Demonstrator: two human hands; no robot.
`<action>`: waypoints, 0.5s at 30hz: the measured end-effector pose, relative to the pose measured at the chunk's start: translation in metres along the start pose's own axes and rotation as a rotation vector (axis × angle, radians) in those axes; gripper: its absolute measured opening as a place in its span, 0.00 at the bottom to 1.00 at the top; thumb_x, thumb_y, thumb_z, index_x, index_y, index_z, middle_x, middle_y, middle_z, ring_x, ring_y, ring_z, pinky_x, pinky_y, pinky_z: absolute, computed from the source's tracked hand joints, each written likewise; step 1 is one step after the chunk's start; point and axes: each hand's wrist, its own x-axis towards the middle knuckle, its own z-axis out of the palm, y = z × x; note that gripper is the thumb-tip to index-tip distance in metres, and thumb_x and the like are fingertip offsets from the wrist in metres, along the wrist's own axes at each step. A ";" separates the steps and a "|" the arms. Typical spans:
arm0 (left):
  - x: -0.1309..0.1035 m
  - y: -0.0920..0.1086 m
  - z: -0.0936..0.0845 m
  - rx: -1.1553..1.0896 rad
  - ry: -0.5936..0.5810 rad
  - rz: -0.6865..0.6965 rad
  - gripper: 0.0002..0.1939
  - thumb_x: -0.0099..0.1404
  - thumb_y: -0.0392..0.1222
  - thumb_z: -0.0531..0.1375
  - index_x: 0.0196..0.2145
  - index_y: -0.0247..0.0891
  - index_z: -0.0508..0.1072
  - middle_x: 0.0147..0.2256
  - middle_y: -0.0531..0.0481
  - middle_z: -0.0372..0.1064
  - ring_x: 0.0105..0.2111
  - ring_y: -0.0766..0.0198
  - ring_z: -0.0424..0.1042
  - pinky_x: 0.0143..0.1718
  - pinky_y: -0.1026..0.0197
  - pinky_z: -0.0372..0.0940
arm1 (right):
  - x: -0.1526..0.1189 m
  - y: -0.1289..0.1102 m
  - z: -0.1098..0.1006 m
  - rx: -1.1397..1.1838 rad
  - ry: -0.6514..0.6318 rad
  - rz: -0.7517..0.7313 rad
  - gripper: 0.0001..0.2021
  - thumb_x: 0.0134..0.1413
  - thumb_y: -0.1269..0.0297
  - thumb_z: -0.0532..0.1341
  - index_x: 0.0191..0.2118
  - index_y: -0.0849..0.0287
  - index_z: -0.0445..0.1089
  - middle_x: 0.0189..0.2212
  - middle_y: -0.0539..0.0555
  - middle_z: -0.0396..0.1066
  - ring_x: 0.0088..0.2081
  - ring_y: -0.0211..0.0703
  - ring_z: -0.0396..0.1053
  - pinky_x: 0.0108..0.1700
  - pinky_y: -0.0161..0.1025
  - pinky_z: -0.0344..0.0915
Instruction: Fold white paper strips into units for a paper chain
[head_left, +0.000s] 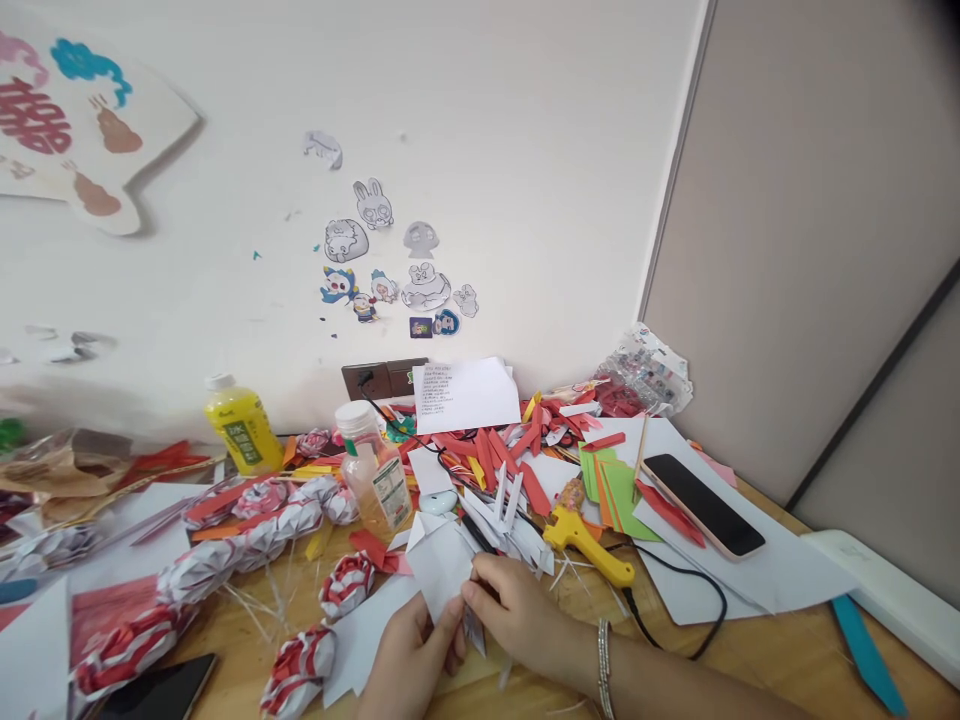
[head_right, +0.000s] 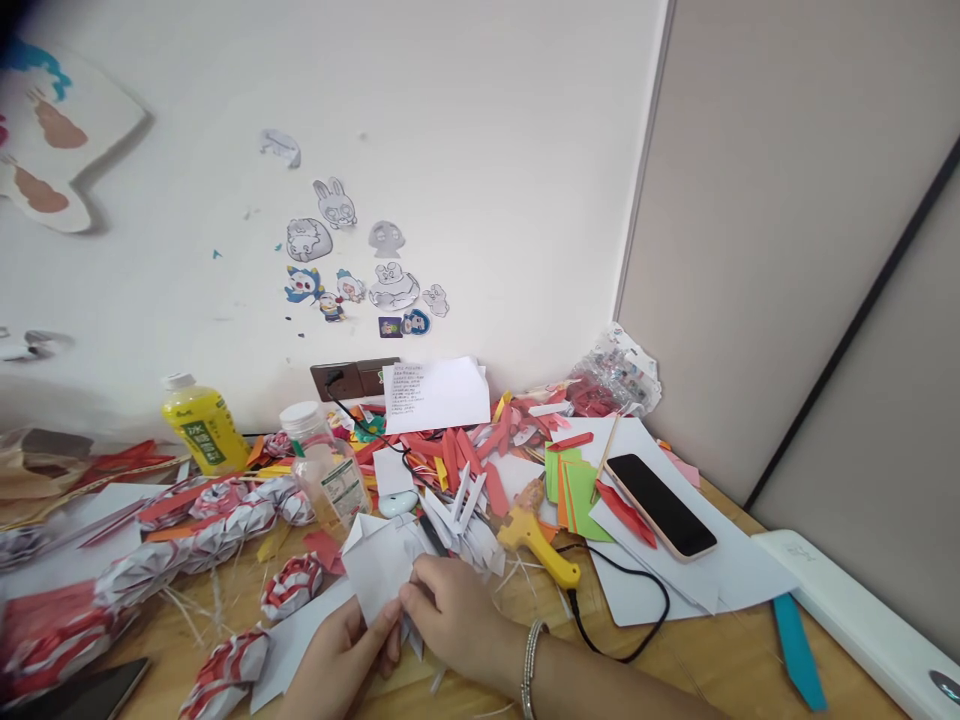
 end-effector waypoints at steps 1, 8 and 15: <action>0.000 0.001 0.000 -0.001 0.000 -0.007 0.17 0.55 0.51 0.54 0.15 0.39 0.63 0.13 0.56 0.62 0.17 0.64 0.63 0.21 0.65 0.58 | 0.000 0.001 0.000 0.007 -0.003 -0.001 0.10 0.52 0.68 0.51 0.22 0.58 0.52 0.18 0.44 0.53 0.22 0.33 0.53 0.25 0.31 0.47; -0.002 0.003 0.000 -0.055 -0.011 -0.009 0.16 0.55 0.49 0.55 0.16 0.38 0.65 0.15 0.56 0.64 0.18 0.64 0.64 0.22 0.65 0.59 | 0.000 0.004 0.001 0.021 0.001 -0.014 0.11 0.53 0.68 0.51 0.22 0.58 0.51 0.18 0.44 0.53 0.22 0.33 0.53 0.24 0.30 0.47; -0.005 0.002 0.001 -0.165 -0.007 0.009 0.17 0.50 0.52 0.59 0.14 0.37 0.66 0.12 0.56 0.63 0.16 0.65 0.61 0.20 0.65 0.57 | 0.001 0.003 0.001 0.040 0.010 -0.005 0.14 0.50 0.70 0.52 0.19 0.58 0.47 0.16 0.43 0.48 0.20 0.32 0.49 0.23 0.31 0.44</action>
